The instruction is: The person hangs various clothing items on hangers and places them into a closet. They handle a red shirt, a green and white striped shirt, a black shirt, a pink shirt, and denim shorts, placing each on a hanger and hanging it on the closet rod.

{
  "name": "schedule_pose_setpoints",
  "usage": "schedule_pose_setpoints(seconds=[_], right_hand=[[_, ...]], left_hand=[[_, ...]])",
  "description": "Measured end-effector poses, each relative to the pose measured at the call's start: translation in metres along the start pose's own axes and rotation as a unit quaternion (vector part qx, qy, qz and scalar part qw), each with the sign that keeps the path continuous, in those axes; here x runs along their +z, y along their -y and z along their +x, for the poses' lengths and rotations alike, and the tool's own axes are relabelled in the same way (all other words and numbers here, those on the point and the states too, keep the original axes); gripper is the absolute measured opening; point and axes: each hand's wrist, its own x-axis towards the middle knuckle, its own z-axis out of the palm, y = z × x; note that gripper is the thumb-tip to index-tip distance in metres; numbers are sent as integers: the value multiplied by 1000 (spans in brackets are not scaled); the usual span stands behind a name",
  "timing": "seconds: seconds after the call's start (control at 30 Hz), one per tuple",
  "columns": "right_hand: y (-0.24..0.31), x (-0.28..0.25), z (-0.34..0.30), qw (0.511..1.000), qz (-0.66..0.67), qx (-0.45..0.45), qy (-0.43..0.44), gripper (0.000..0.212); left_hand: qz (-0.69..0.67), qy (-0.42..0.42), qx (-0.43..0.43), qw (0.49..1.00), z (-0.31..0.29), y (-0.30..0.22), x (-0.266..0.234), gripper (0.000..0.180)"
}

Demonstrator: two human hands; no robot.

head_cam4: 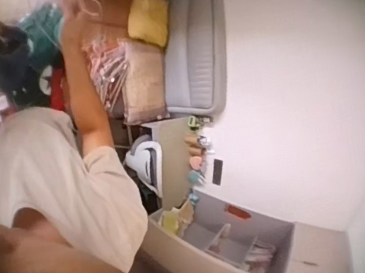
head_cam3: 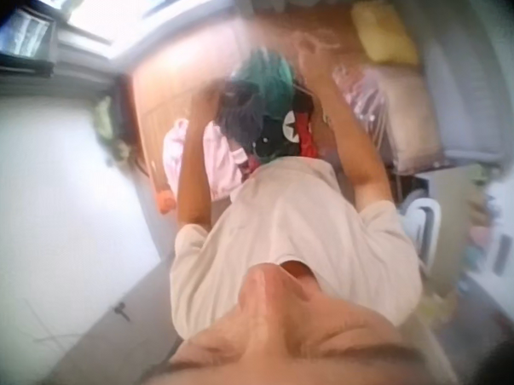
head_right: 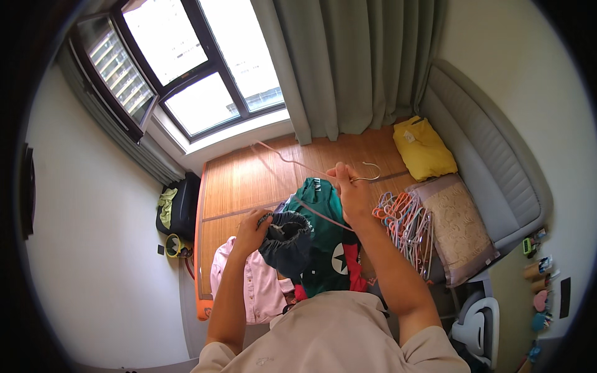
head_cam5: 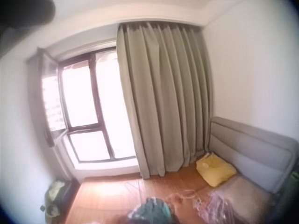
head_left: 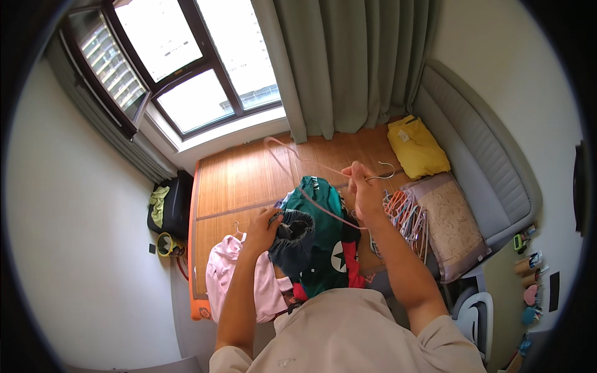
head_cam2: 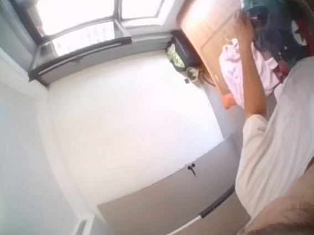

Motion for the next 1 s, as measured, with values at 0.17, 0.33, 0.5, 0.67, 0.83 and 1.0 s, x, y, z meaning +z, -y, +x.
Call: schedule_pose_setpoints(seconds=[0.17,0.33,0.5,0.67,0.83,1.0], right_hand=[[23,53,-4,911,381,136,80,47],[12,83,-15,897,391,162,125,47],[-35,83,-22,894,385,71,218,38],[-77,59,-22,940,162,86,288,21],[-68,35,-24,957,-47,85,273,24],[-62,28,-31,928,-235,-14,290,31]], left_hand=[[-56,6,-3,998,-5,-7,-15,22],[-106,-11,-33,994,-9,-16,-30,21],[-249,-11,-106,962,-14,-25,-43,22],[-257,-6,-125,958,-14,-33,-65,20],[-313,-91,-91,941,-12,4,-70,26],[-202,-176,-153,951,-3,55,-64,48]])
